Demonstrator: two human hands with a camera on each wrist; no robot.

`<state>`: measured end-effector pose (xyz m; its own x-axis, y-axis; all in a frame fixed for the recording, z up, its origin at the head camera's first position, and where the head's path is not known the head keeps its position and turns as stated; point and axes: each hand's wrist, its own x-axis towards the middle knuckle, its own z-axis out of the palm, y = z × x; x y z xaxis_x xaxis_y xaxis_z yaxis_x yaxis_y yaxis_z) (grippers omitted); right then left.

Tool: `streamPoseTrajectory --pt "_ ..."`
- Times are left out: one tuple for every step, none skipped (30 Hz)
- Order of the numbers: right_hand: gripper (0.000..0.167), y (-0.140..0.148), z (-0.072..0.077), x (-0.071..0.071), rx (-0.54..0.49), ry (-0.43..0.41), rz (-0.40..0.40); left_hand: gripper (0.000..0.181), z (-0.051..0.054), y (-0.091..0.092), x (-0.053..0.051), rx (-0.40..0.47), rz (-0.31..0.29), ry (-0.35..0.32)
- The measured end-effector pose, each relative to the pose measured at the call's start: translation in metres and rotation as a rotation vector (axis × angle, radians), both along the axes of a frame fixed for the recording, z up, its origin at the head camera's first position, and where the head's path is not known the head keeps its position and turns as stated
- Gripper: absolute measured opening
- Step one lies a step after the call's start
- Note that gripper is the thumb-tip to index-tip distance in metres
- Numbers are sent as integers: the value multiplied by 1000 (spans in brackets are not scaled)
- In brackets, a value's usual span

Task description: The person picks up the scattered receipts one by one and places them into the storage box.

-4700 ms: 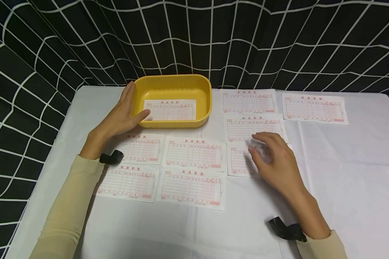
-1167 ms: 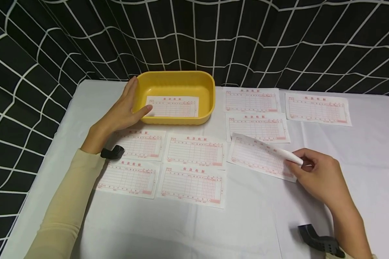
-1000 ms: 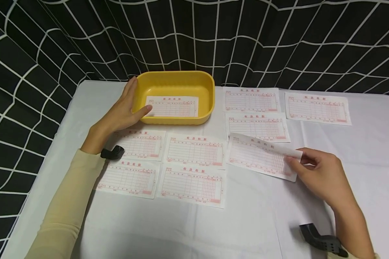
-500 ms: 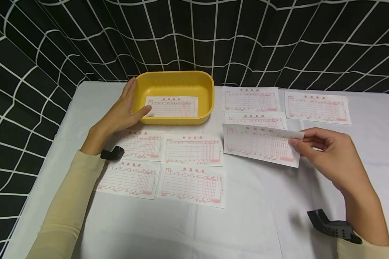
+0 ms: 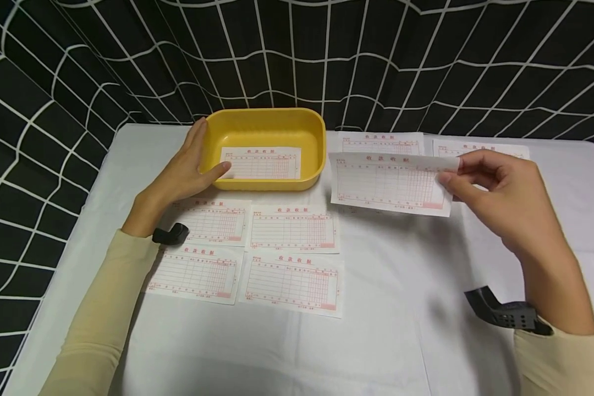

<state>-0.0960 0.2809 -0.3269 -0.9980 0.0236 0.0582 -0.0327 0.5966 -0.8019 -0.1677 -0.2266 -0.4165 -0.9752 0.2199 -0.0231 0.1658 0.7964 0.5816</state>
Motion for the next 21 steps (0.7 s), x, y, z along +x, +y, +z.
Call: streamPoseTrajectory --pt "23 -3 2 -3 -6 -2 0 110 0 0 0 0 -1 3" --pt "21 -7 4 -6 -19 -4 -1 110 1 0 0 -1 -1 7" --pt "20 -10 5 -8 -27 -5 -1 110 1 0 0 -1 0 9" --pt "19 -14 7 -11 -37 0 0 110 1 1 0 1 2 9" --pt "17 -18 8 -14 -44 5 2 110 1 1 0 4 2 6" --pt "16 -22 9 -17 -55 9 5 110 2 2 0 10 4 1" --pt "15 -27 10 -20 -76 11 11 110 2 2 0 14 6 -3" --pt "14 -32 11 -23 -89 9 18 110 2 2 1 15 8 -8" --pt "14 -37 11 -26 -97 11 26 110 2 2 1 16 10 -12" --pt "14 -42 12 -30 -116 8 36 110 2 2 1 16 13 -15" --pt "13 -47 12 -34 -132 0 49 110 2 2 1 18 14 -17" --pt "13 -52 13 -38 -149 -11 58 110 2 2 1 17 16 -19" --pt "13 -58 13 -43 -153 -22 69 110 3 2 1 15 18 -20" --pt "13 -63 13 -47 -149 -28 82 110 3 2 1 13 20 -20" --pt "13 -69 13 -51 -143 -35 96 110 3 2 1 13 21 -21" --pt "13 -74 13 -55 -134 -42 110 110 2 2 1 14 21 -21" --pt "14 -80 12 -59 -124 -49 121 110 2 2 1 14 21 -21" --pt "14 -86 12 -62 -109 -56 130 110 2 2 1 15 21 -20" --pt "14 -91 11 -65 -94 -60 140 110 2 2 1 14 19 -20" --pt "15 -96 11 -69 -88 -67 149 110 2 2 0 15 18 -18" --pt "16 -101 10 -71 -79 -77 156 110 2 2 0 13 17 -17"
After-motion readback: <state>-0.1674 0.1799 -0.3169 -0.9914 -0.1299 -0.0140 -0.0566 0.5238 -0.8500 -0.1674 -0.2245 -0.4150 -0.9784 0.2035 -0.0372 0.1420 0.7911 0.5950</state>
